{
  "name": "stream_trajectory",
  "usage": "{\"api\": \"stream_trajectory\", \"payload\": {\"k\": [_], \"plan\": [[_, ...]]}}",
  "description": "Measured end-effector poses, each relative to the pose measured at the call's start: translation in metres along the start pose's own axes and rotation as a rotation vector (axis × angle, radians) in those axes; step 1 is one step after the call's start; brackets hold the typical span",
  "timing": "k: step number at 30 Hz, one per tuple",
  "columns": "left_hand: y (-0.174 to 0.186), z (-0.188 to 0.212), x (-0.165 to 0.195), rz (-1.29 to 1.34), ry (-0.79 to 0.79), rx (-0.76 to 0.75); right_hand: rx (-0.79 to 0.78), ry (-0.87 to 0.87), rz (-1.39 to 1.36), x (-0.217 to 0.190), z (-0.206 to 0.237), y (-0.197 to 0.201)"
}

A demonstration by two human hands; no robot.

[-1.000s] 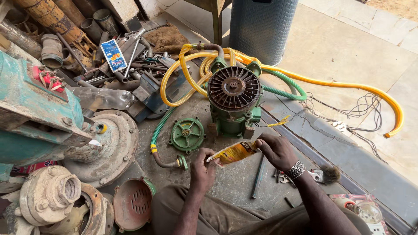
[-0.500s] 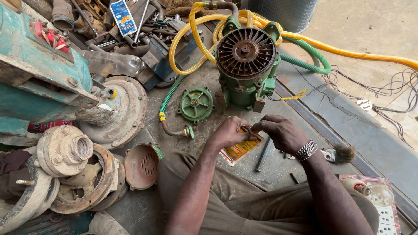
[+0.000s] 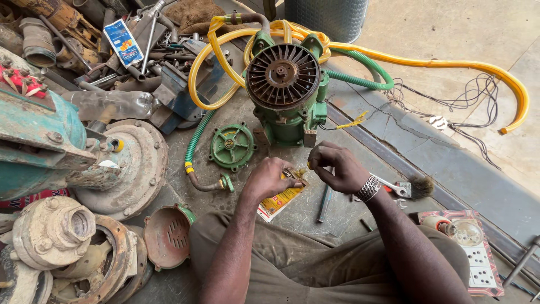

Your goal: The person sits on the ground servicing a green water pump motor. They use a wrench to loosen bolts on the pump housing, remove the end cover to expose the cooling fan, reposition the pump, and squeeze lubricant from a tube onto the fan and motor parts while turning the fan by hand.

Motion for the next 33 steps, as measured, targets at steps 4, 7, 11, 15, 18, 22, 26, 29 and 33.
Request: {"api": "stream_trajectory", "payload": {"k": [4, 7, 11, 15, 18, 22, 26, 29, 33], "plan": [[-0.006, -0.001, -0.021, 0.0, 0.033, 0.028, 0.061, -0.315, 0.016, 0.04, 0.004, 0.007], [-0.008, -0.004, -0.04, 0.2, -0.039, 0.212, 0.058, -0.467, 0.425, 0.078, 0.014, 0.025], [-0.049, -0.011, -0.098, 0.679, 0.061, 0.275, 0.077, -0.628, 0.709, 0.136, 0.035, 0.058], [-0.117, -0.012, -0.138, 1.268, 0.143, 0.095, 0.185, -0.862, 0.814, 0.175, 0.062, 0.083], [-0.139, -0.016, -0.15, 1.397, 0.153, 0.068, 0.266, -0.956, 0.869, 0.189, 0.072, 0.082], [-0.138, -0.036, -0.141, 1.488, 0.025, 0.108, 0.295, -1.013, 0.888, 0.2, 0.076, 0.07], [-0.132, -0.045, -0.135, 1.424, -0.003, 0.13, 0.322, -0.903, 0.911, 0.196, 0.065, 0.072], [-0.122, -0.045, -0.135, 1.391, 0.011, 0.163, 0.205, -0.891, 0.937, 0.191, 0.051, 0.063], [-0.1, -0.041, -0.126, 1.367, -0.053, 0.261, 0.053, -0.644, 0.026, 0.167, 0.021, -0.019]]}}
Point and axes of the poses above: each hand's wrist, its own z-axis away from the middle knuckle, its own y-axis out of the back of the hand, x = y × z, the point moved 9 cm from there along -z, towards the middle knuckle, and after that the axes turned 10 degrees about -z, right-handed, at the moved point
